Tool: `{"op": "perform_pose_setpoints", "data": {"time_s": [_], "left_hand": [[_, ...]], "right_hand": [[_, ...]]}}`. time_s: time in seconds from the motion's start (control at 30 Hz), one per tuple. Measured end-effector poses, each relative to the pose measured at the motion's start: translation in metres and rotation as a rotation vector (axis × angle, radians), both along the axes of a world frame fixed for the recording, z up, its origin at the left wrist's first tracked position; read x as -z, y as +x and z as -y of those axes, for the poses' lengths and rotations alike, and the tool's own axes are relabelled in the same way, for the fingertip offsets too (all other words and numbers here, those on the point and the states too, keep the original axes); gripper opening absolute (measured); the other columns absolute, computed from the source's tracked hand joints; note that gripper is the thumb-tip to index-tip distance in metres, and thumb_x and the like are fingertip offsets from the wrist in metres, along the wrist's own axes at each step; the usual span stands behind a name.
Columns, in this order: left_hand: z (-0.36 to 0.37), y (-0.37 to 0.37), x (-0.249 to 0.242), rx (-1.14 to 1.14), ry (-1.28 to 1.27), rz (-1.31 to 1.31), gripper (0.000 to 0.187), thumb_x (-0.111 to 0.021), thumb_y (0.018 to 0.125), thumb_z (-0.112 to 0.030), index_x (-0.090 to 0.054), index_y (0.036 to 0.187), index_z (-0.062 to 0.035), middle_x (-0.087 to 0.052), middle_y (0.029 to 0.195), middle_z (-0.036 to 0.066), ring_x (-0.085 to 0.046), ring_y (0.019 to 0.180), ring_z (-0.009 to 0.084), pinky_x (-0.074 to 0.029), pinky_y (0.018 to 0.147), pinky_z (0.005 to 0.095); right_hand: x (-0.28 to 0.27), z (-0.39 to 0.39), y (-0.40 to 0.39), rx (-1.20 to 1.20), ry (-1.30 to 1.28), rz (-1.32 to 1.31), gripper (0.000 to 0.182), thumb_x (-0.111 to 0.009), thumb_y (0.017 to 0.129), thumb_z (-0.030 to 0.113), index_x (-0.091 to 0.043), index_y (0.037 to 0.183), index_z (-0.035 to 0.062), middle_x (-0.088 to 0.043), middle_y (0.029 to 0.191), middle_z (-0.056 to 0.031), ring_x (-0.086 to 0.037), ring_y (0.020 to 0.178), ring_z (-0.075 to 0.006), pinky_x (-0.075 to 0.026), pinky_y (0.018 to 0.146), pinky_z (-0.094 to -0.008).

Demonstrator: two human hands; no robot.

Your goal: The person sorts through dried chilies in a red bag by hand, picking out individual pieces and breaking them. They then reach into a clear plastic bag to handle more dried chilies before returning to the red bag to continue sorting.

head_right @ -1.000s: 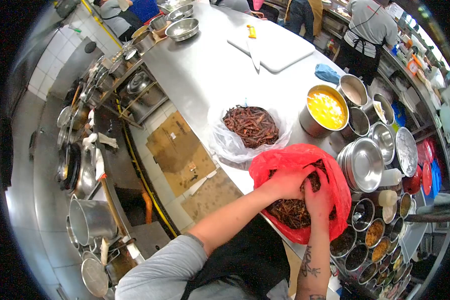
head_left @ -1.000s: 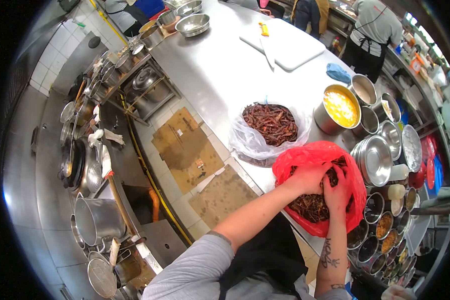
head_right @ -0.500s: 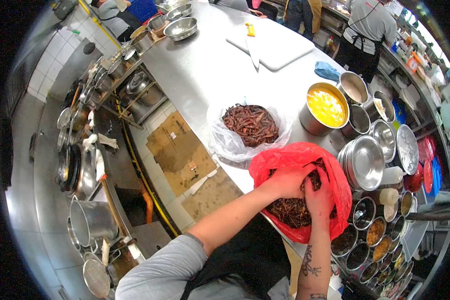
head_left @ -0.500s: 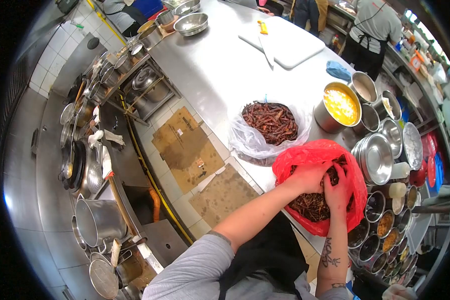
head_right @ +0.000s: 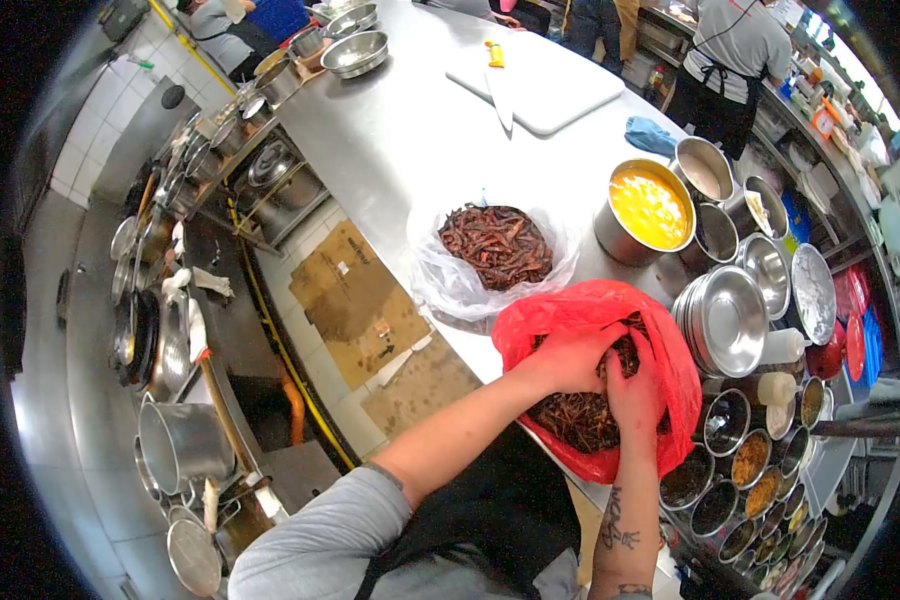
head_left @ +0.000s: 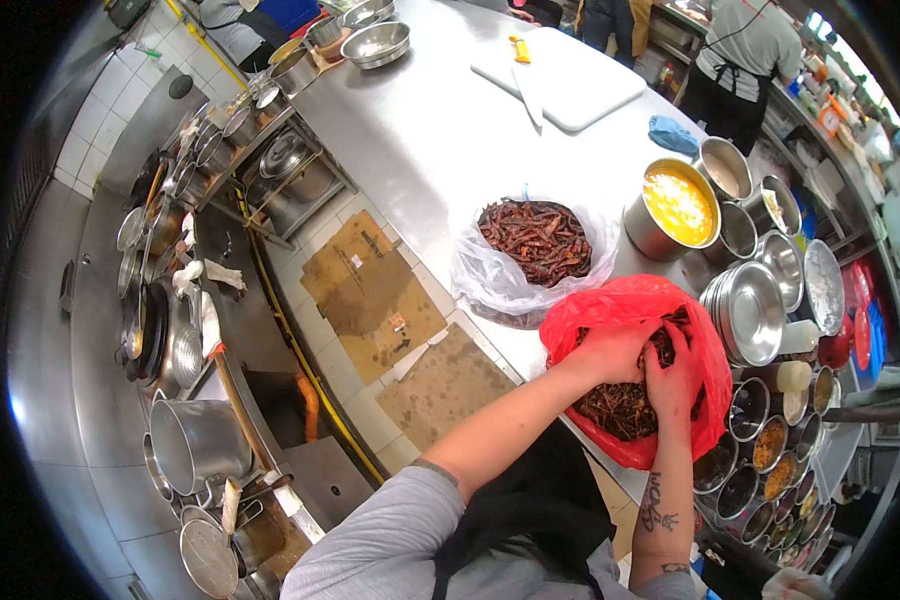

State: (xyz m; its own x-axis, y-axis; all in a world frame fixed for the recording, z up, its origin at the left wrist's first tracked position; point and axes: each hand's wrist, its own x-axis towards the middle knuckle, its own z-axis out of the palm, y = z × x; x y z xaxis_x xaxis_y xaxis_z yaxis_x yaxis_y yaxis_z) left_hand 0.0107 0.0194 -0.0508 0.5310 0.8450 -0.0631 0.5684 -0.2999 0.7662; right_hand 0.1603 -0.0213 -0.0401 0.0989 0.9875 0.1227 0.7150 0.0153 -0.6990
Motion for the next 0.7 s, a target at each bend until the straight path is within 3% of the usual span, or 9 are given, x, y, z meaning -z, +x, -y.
{"op": "perform_pose_setpoints", "data": {"time_s": [0.13, 0.7], "left_hand": [[0.001, 0.000, 0.001, -0.015, 0.031, 0.005, 0.072, -0.078, 0.068, -0.020, -0.047, 0.131, -0.0083, -0.065, 0.113, 0.020, -0.062, 0.107, 0.0402, -0.052, 0.088, 0.0501], [0.003, -0.001, -0.004, -0.020, 0.082, 0.022, 0.070, -0.076, 0.070, -0.023, -0.047, 0.131, -0.0089, -0.066, 0.112, 0.020, -0.063, 0.105, 0.0402, -0.052, 0.085, 0.0507]], "right_hand": [[-0.010, 0.001, -0.003, -0.003, -0.118, 0.028, 0.049, -0.068, 0.087, 0.020, -0.056, 0.131, 0.0024, -0.057, 0.134, -0.0205, -0.053, 0.127, -0.0346, -0.040, 0.109, -0.0415], [-0.006, 0.001, 0.000, -0.015, -0.109, 0.036, 0.049, -0.067, 0.088, 0.020, -0.056, 0.131, 0.0017, -0.057, 0.134, -0.0206, -0.053, 0.127, -0.0347, -0.039, 0.110, -0.0416]]}}
